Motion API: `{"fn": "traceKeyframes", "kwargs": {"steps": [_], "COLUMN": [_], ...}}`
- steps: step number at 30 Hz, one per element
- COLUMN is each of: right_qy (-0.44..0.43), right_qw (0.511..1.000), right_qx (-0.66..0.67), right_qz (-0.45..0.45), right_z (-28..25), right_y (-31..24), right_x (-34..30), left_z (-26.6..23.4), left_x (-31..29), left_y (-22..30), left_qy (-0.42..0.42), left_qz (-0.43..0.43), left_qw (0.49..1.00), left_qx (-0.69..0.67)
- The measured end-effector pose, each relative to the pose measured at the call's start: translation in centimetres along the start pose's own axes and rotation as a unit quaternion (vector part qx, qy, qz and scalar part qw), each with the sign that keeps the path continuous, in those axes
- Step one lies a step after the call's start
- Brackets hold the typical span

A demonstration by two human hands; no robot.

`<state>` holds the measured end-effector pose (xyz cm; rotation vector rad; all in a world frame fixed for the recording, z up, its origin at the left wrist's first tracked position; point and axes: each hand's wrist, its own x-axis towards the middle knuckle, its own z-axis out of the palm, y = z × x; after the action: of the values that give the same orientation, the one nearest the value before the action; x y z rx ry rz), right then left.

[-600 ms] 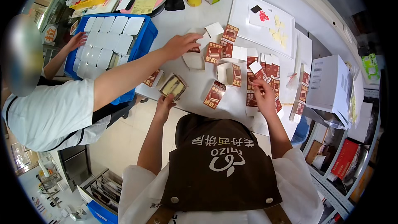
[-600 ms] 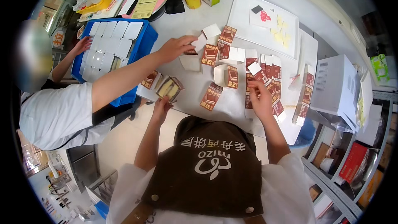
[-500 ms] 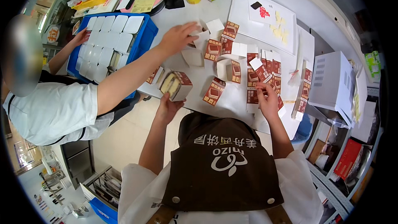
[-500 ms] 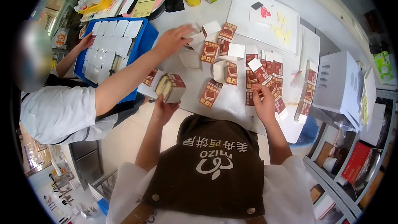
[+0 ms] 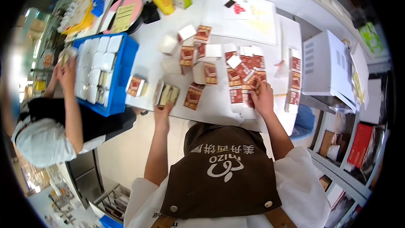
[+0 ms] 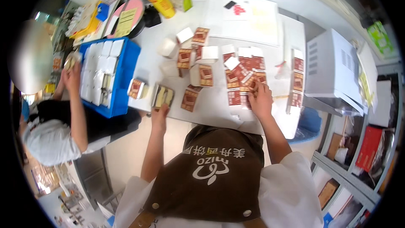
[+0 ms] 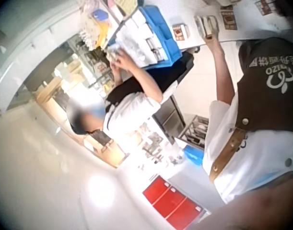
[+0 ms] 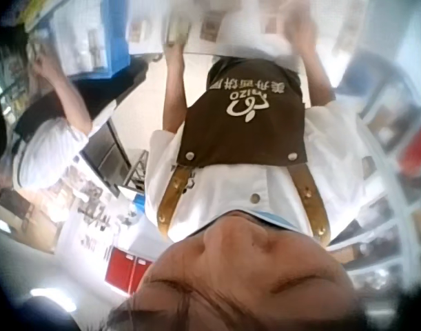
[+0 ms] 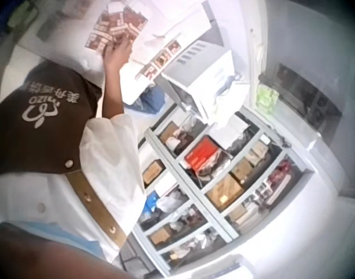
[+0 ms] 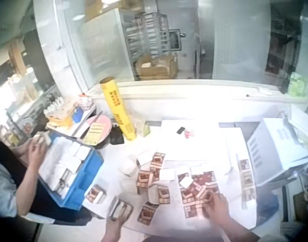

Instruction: The person assembles small, flat-packed cardboard boxes by folding the flaps and tucking them into slots to form a cube shape. They handle the boxes one at a time, picking them from a pile on the counter and placing the finished units into a blue tray to the left.

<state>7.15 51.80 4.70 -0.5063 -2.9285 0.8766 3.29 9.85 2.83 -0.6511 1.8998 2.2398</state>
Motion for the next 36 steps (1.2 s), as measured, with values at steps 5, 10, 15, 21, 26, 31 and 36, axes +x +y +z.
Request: {"fn": "traceKeyframes", "kwargs": {"steps": [5, 10, 15, 21, 26, 31, 36], "right_qy": [-0.054, -0.044, -0.036, -0.119, -0.268, -0.42, -0.427], "right_qw": [0.996, 0.997, 0.981, 0.943, 0.926, 0.878, 0.788], "right_qx": [-0.068, -0.058, 0.188, 0.238, 0.184, 0.217, 0.444], "right_qz": [0.03, -0.003, 0.039, -0.2, -0.191, -0.077, 0.025], "right_z": [0.6, -0.5, -3.1, -5.6, -5.9, -6.3, -6.7], "right_y": [3.8, 4.0, 2.0, -4.9, -8.5, -5.2, -2.7], "right_x": [-0.2, -0.3, -0.6, -2.0, -3.1, -3.1, -2.0], "left_z": [-3.0, -2.5, -4.1, 10.4, 17.0, 15.1, 13.3], "left_x": [3.2, 3.7, 2.0, -7.6, -7.3, -7.2, -7.7], "left_y": [-4.6, -4.3, -7.4, 2.2, 8.4, 10.9, 12.4], "left_qy": [0.136, 0.102, 0.199, -0.094, -0.044, -0.002, -0.174], "left_qz": [0.138, 0.192, 0.107, 0.097, 0.017, 0.007, -0.08], "left_qw": [0.97, 0.96, 0.965, 0.989, 0.97, 0.967, 0.906], "left_qx": [0.149, 0.176, 0.137, 0.061, -0.238, -0.255, -0.379]}}
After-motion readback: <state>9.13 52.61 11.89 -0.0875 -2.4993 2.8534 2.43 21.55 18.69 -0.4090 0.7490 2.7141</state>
